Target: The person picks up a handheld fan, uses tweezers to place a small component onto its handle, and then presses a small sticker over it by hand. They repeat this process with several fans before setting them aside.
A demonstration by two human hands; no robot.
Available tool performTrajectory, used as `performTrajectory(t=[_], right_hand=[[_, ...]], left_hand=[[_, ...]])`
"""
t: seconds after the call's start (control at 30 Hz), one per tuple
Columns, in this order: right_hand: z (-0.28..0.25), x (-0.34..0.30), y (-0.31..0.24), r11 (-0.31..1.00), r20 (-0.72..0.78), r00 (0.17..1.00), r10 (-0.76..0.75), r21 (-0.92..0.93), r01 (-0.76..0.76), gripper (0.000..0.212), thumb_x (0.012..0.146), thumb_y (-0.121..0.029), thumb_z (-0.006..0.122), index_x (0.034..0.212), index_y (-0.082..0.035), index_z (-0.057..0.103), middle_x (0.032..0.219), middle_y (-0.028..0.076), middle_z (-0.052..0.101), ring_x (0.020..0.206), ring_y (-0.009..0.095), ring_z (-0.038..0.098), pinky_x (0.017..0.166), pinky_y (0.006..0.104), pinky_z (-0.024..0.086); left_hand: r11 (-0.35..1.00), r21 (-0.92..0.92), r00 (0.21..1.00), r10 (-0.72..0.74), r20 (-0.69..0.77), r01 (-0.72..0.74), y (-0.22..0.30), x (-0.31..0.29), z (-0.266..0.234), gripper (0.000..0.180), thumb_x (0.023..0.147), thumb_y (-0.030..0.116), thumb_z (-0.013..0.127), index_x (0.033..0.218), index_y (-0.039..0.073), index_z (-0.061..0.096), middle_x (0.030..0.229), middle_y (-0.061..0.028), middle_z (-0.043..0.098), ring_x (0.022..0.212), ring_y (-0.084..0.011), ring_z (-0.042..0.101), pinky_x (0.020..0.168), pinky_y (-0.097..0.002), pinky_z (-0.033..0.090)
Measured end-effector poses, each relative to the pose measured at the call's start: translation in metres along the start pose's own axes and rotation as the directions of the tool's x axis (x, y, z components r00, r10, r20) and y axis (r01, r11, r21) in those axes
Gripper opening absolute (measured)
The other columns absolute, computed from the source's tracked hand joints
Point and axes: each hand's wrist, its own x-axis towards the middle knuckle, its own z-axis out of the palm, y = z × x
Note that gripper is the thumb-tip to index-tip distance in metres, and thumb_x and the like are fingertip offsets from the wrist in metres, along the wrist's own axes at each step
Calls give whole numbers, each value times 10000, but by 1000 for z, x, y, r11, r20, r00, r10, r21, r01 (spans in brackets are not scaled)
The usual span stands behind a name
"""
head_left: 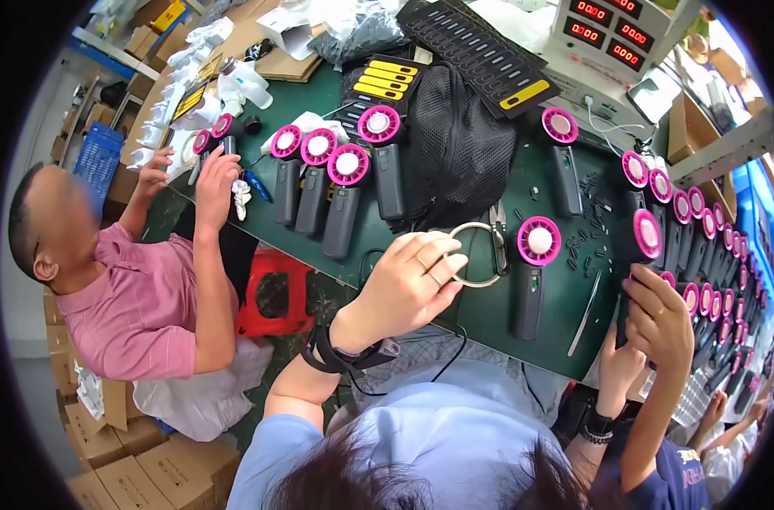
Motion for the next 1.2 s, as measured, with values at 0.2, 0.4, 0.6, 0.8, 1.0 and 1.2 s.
performTrajectory(t=[0.2, 0.4, 0.6, 0.8, 1.0, 1.2], right_hand=[[-19, 67, -9, 533, 390, 487, -782, 13, 846, 176, 840, -165, 599, 969, -46, 591, 1073, 68, 617, 1189, 271, 519, 1096, 368, 397], [15, 0, -44, 911, 149, 905, -399, 175, 373, 150, 866, -171, 611, 954, -55, 576, 1051, 101, 627, 1161, 291, 542, 1071, 391, 404], [33, -94, -52, 772, -44, 816, 576, 356, -526, 339, 889, -107, 629, 1189, 43, 584, 1139, 232, 636, 1087, 370, 602, 939, 435, 442], [44, -111, -57, 707, 51, 815, 578, 468, -530, 385, 879, -96, 644, 1222, 55, 556, 1188, 244, 610, 1150, 364, 568, 993, 439, 404], [34, -95, -62, 760, 0, 866, 500, 480, -438, 440, 854, -65, 627, 1268, 47, 529, 1206, 240, 559, 1152, 374, 523, 1002, 442, 394], [21, -75, -71, 706, -40, 851, 523, 579, -407, 621, 800, -13, 611, 1392, 27, 429, 1271, 211, 457, 1156, 351, 482, 1011, 406, 388]], left_hand=[[1000, -22, 1000, -4, 3, 4, 4, 1, 9, 409, 748, 133, 730, 1123, 49, 589, 1193, -130, 561, 1078, -325, 575, 926, -437, 463], [997, -71, 998, 15, 63, -10, 10, 24, 25, 492, 770, 170, 725, 1209, 40, 546, 1266, -156, 514, 1139, -344, 538, 948, -434, 450], [999, 45, 994, 4, 112, -9, 16, 55, 36, 666, 775, 223, 740, 1339, 31, 443, 1337, -184, 460, 1214, -368, 478, 1012, -443, 414], [999, -12, 974, 33, 226, -31, 9, 79, 56, 748, 762, 234, 757, 1383, 39, 389, 1360, -192, 449, 1241, -368, 466, 1044, -437, 394], [995, -76, 953, 82, 290, -63, 7, 88, 60, 782, 770, 270, 756, 1411, 46, 368, 1384, -193, 436, 1273, -363, 448, 1053, -440, 386], [985, -70, 941, 174, 291, -161, 17, 120, 80, 750, 773, 350, 741, 1370, 23, 429, 1301, -195, 509, 1199, -342, 507, 1001, -424, 426]])
